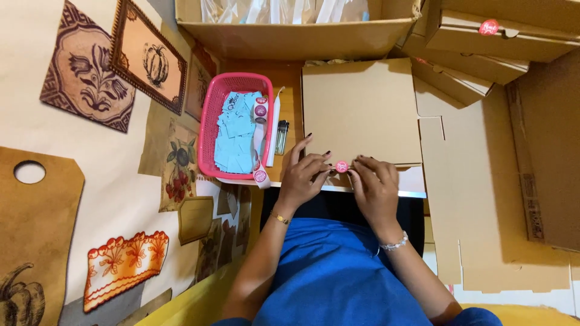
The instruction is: Packing small bags into cardboard boxes and sealing them with stickers.
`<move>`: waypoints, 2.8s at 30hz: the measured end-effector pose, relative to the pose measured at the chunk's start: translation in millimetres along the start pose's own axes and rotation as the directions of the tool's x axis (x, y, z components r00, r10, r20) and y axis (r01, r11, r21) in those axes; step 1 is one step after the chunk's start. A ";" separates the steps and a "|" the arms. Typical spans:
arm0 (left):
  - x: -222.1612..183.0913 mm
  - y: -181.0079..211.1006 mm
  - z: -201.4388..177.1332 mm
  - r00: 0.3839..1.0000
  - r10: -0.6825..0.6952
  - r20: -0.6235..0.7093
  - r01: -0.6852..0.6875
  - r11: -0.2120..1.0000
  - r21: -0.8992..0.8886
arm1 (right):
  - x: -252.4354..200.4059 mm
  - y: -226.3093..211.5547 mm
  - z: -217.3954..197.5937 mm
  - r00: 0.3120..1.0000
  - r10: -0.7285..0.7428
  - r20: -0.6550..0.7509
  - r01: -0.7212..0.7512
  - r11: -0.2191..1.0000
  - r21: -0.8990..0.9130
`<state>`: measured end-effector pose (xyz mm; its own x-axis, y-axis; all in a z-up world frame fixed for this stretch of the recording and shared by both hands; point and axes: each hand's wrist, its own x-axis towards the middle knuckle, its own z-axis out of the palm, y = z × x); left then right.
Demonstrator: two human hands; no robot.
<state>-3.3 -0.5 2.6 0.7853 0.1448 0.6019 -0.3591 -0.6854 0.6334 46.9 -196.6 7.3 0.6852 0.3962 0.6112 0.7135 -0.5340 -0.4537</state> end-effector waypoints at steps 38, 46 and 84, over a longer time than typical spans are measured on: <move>-2.8 -2.9 4.0 0.995 -0.094 -0.033 0.092 0.994 -0.052 | 35.4 40.1 13.4 0.941 -0.230 0.247 0.242 0.970 -0.022; 0.1 -3.3 1.8 0.996 -0.084 -0.033 0.082 0.995 -0.052 | 31.6 25.0 23.3 0.925 -0.370 0.088 0.379 0.914 -0.146; 8.7 38.7 -13.3 0.876 -0.481 0.025 0.480 0.869 -0.121 | 6.9 31.2 -51.7 0.841 0.541 0.024 -0.537 0.829 0.156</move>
<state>-17.1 -16.3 38.8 0.8733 0.4392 0.2107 0.0044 -0.4396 0.8982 66.4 -249.2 30.9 0.9654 0.0624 0.2530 0.2460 -0.5389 -0.8056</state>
